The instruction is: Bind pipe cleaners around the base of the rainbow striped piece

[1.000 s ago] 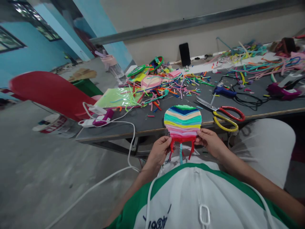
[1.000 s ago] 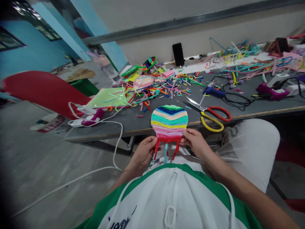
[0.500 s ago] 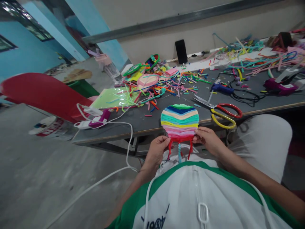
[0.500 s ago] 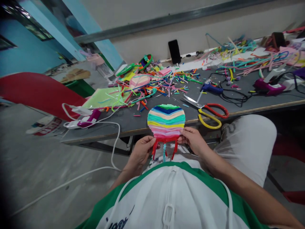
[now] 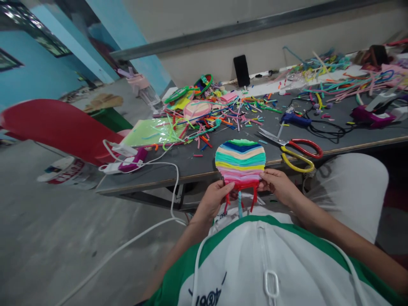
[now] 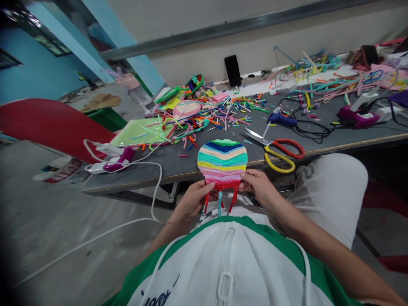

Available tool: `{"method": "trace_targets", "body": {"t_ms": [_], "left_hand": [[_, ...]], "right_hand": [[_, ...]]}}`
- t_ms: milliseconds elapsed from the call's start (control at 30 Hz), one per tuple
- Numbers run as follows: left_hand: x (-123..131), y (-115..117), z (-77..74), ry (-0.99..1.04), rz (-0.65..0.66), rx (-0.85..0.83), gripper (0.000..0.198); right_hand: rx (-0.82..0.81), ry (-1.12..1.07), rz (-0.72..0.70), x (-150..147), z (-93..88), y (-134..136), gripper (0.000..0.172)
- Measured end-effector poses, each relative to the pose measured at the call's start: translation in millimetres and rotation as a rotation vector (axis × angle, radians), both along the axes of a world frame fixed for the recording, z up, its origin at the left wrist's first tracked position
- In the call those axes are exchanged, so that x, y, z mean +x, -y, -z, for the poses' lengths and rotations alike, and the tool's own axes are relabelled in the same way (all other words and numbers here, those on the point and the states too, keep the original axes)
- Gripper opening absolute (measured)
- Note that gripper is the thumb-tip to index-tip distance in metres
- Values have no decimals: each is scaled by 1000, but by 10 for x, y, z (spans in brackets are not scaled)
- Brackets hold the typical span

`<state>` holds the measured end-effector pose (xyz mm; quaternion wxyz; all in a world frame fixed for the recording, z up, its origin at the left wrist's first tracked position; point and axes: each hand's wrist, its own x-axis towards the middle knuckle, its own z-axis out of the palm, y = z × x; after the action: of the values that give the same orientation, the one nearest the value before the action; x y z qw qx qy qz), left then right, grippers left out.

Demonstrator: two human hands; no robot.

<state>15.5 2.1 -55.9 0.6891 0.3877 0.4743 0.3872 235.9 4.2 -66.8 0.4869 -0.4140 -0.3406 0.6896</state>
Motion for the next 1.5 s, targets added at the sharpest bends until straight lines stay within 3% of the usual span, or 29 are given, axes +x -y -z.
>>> {"method": "trace_targets", "body": {"t_ms": [233,333,500,600,800,900,1000,1067,1267,1500], "left_hand": [[16,-56,42,26,16,-37,23],[-5,-76,-5,80,37,-40,28],[19,-152,-136,190,-58,72,30],[63,-207,-252,254,-97,112,32],[134,-311,-641,370,-224,256,48],[147,-362,-840,422,-300,380,50],[136,-412,-961,461,-356,471,50],[124,-437,-977,466,-370,473,50],[144,-454,-838,459,-334,440,54],[216,-415,-759,419,-324,425,54]], "right_hand": [[0,-17,12,5,13,-14,23],[9,-16,5,13,45,-18,23],[44,-2,-22,38,9,-29,23],[136,77,-55,76,-191,-68,23],[419,296,-186,154,-823,-185,27],[462,300,-76,141,-984,-247,28],[469,234,43,86,-975,-293,32],[452,194,34,31,-912,-301,33],[378,76,-49,-132,-766,-240,26],[319,38,8,-207,-652,-237,14]]}}
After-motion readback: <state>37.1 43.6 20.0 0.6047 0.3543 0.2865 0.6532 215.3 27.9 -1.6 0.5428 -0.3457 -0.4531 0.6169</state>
